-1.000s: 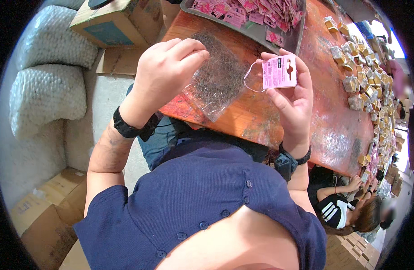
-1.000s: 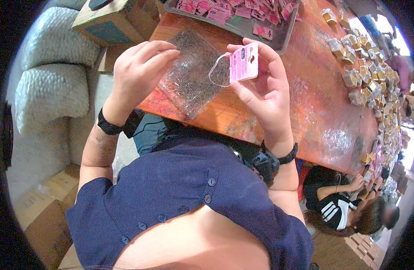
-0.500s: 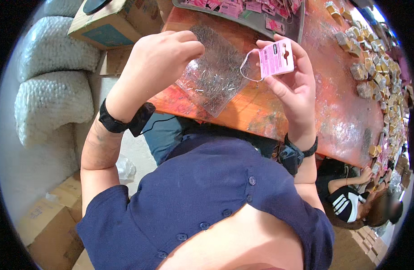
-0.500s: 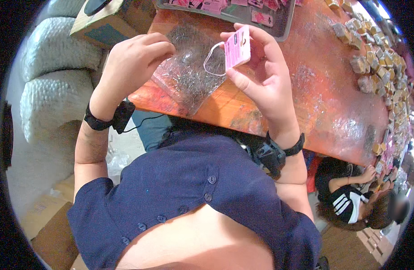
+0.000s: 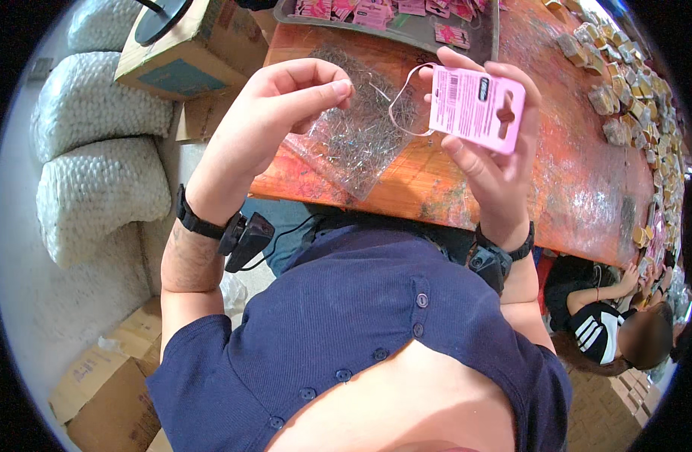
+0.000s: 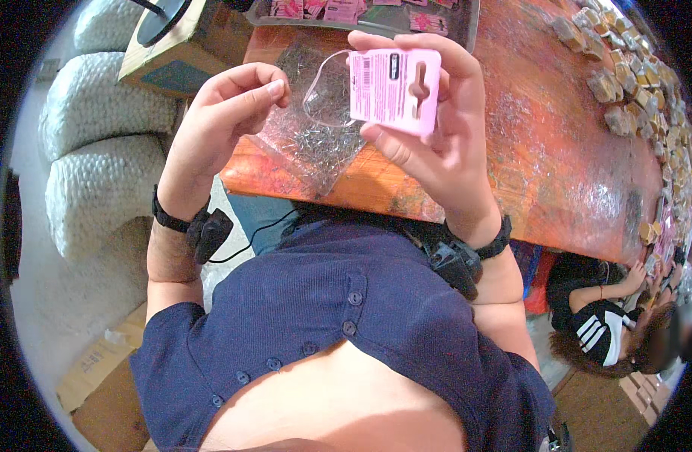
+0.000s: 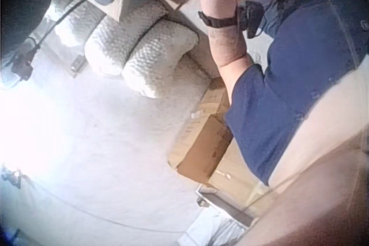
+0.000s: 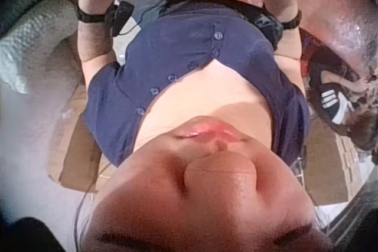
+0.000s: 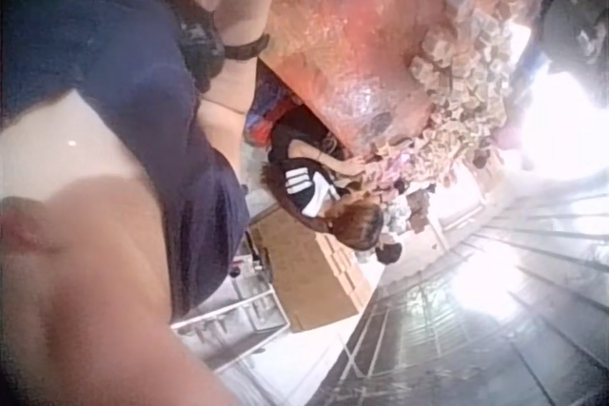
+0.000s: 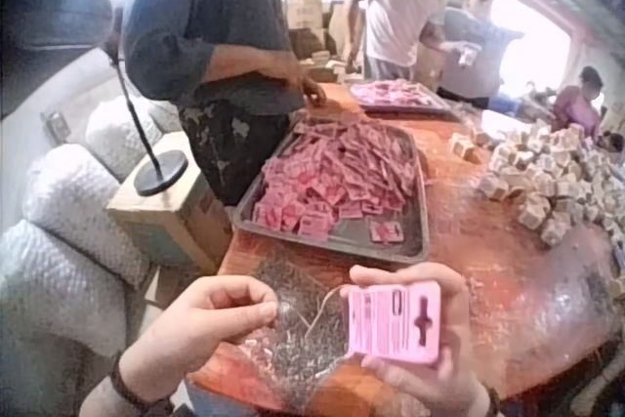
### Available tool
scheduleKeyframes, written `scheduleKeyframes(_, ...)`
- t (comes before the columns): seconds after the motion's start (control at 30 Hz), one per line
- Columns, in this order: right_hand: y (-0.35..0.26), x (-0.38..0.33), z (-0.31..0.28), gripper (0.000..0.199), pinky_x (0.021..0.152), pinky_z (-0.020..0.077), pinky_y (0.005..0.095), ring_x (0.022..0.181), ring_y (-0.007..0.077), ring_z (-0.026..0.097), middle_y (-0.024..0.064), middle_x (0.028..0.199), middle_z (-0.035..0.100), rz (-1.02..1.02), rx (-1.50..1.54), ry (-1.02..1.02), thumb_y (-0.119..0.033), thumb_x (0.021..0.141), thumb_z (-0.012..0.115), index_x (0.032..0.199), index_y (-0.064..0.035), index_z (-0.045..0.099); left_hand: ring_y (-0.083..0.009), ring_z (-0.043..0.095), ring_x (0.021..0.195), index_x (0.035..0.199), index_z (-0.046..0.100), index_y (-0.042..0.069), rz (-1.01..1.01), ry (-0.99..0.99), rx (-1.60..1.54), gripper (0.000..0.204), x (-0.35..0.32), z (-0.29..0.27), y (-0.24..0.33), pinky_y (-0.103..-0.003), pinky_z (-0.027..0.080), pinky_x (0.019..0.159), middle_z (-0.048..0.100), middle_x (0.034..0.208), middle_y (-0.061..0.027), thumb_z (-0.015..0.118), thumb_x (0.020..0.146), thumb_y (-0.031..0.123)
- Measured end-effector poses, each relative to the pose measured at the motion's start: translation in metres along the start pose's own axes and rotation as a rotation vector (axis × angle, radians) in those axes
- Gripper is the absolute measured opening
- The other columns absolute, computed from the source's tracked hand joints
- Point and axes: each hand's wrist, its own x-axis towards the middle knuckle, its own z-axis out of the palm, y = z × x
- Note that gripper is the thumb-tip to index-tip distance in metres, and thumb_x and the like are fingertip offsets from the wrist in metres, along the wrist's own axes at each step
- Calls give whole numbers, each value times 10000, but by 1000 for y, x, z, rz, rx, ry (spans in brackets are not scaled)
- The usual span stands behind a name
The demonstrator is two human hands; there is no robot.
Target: Packaging decorative foam donuts into individual plastic bags and attaching header cards.
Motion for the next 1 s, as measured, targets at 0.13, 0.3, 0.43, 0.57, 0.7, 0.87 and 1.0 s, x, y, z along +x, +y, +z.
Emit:
scheduleKeyframes(0.13, 2, 8, -6, 638, 1014, 442, 388, 1246, 305, 523, 238, 1348, 507, -226, -239, -132, 59, 757, 721, 1294, -64, 400, 10, 455, 630, 966, 642, 56, -110, -11, -110, 138, 1, 7, 0, -145, 323, 543, 603, 833, 34, 620, 918, 184)
scheduleKeyframes(0.3, -9, 13, -15, 654, 1104, 322, 392, 1324, 256, 441, 118, 1355, 537, -49, -800, -186, -33, 755, 712, 1354, -43, 450, 8, 369, 561, 936, 621, 53, -185, -173, -301, 118, 7, 3, -6, -157, 255, 484, 536, 766, 51, 597, 922, 168)
scheduleKeyframes(0.43, -5, 19, -11, 563, 1081, 325, 369, 1272, 240, 460, 104, 1327, 555, -37, -750, -245, -93, 766, 724, 1300, -54, 551, 4, 314, 532, 923, 616, 54, -215, -178, -393, 118, 8, 8, -5, -165, 221, 463, 485, 718, 65, 576, 926, 165)
scheduleKeyframes(0.57, 18, 8, -5, 295, 960, 430, 333, 1083, 206, 569, 93, 1115, 662, 158, -380, -149, -118, 840, 704, 1123, -40, 679, 2, 318, 525, 928, 620, 55, -238, -224, -377, 126, 13, 12, -4, -167, 211, 456, 477, 697, 71, 599, 923, 179)
scheduleKeyframes(0.7, 10, 9, 3, 173, 842, 472, 262, 882, 123, 613, 42, 922, 680, 280, -193, -11, -158, 911, 661, 979, -1, 689, 6, 357, 558, 969, 633, 56, -179, -163, -238, 147, 7, 23, 6, -164, 249, 485, 516, 734, 63, 661, 896, 181)
scheduleKeyframes(0.87, 10, 11, -4, 196, 781, 463, 237, 822, 96, 594, 19, 880, 667, 400, 167, 52, -204, 952, 613, 930, -19, 674, -34, 460, 803, 1195, 627, 18, 363, -36, 165, 424, 11, 37, 2, -176, 388, 684, 550, 1061, 8, 759, 794, 65)
scheduleKeyframes(1.0, 8, 8, -4, 208, 769, 444, 245, 806, 94, 569, 10, 855, 647, 473, 391, 3, -223, 963, 595, 919, -31, 661, -38, 447, 792, 1238, 620, 23, 520, -43, 353, 467, 19, 40, -3, -177, 371, 670, 559, 1032, 25, 759, 796, 90)
